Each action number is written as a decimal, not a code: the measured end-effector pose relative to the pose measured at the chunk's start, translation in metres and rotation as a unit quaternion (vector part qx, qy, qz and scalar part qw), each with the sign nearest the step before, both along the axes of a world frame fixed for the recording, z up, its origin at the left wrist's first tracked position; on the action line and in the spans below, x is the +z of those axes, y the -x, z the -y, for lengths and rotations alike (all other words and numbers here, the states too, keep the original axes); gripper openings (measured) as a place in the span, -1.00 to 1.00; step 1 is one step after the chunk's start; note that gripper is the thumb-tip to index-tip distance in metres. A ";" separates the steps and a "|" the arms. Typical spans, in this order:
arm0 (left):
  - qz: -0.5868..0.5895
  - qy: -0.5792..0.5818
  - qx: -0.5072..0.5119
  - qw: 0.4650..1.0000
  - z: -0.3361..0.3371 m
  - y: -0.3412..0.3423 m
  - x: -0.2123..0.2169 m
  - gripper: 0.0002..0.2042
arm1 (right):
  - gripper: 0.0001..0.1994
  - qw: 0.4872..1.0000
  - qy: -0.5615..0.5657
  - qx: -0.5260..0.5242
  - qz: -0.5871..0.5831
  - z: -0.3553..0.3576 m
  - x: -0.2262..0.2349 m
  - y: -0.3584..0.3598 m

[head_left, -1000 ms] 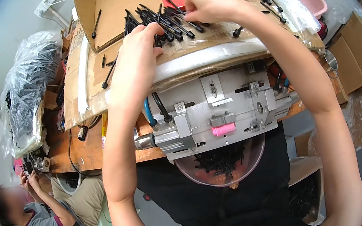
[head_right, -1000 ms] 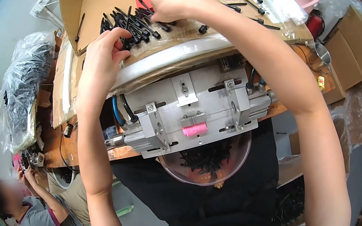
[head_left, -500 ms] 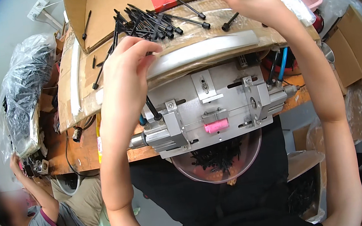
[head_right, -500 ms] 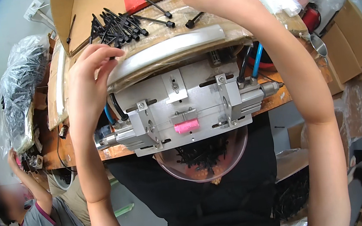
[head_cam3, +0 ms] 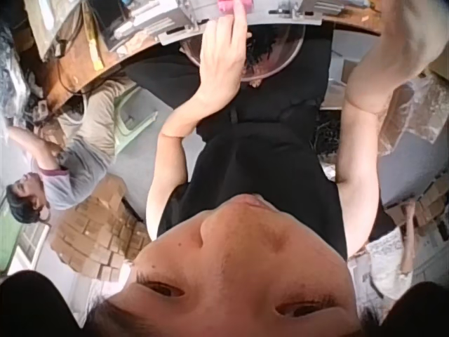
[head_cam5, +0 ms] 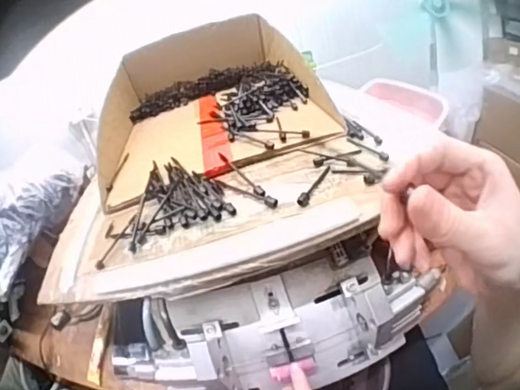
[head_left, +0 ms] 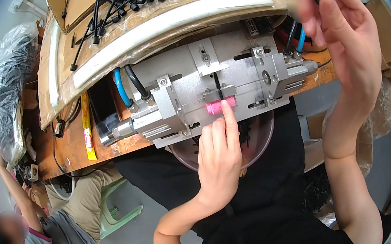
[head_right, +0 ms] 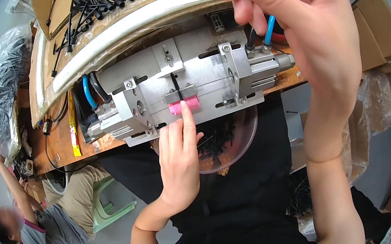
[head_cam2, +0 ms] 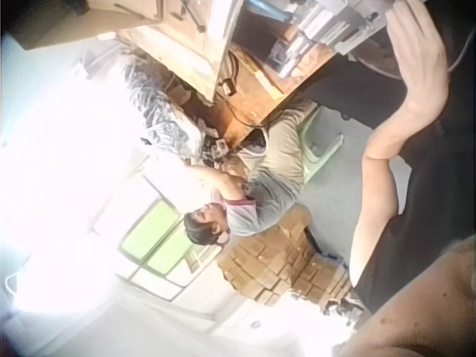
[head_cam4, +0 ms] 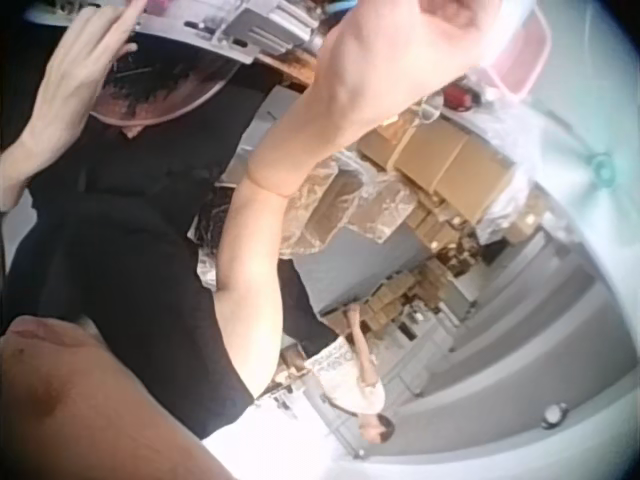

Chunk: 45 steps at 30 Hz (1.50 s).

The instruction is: The person repeatedly picks up black cable ties from a cardboard box and inserts them into a metal jig on a workbench. They manipulate the ties within the jig and then place the processed ties into a clear plastic bowl below. The process is repetitive and continuous throughout the clip.

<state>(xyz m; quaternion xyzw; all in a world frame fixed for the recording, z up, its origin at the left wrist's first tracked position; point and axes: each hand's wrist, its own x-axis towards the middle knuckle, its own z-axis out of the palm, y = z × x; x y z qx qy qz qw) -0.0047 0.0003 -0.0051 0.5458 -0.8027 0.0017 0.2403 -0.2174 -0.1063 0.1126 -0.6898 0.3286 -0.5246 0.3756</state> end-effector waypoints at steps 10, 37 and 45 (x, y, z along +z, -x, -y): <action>0.001 -0.033 -0.012 0.999 0.004 -0.001 -0.001 -0.31 | -0.70 0.990 0.027 -0.132 -0.041 -0.055 -0.031 -0.035; -0.116 0.046 0.124 0.984 0.118 -0.183 0.096 -0.84 | -0.65 0.924 0.246 -0.113 -0.269 -0.023 -0.044 -0.079; -0.054 -0.002 0.045 0.998 0.151 -0.170 0.138 -0.88 | -0.73 0.834 0.182 -0.217 -0.474 0.126 0.005 -0.092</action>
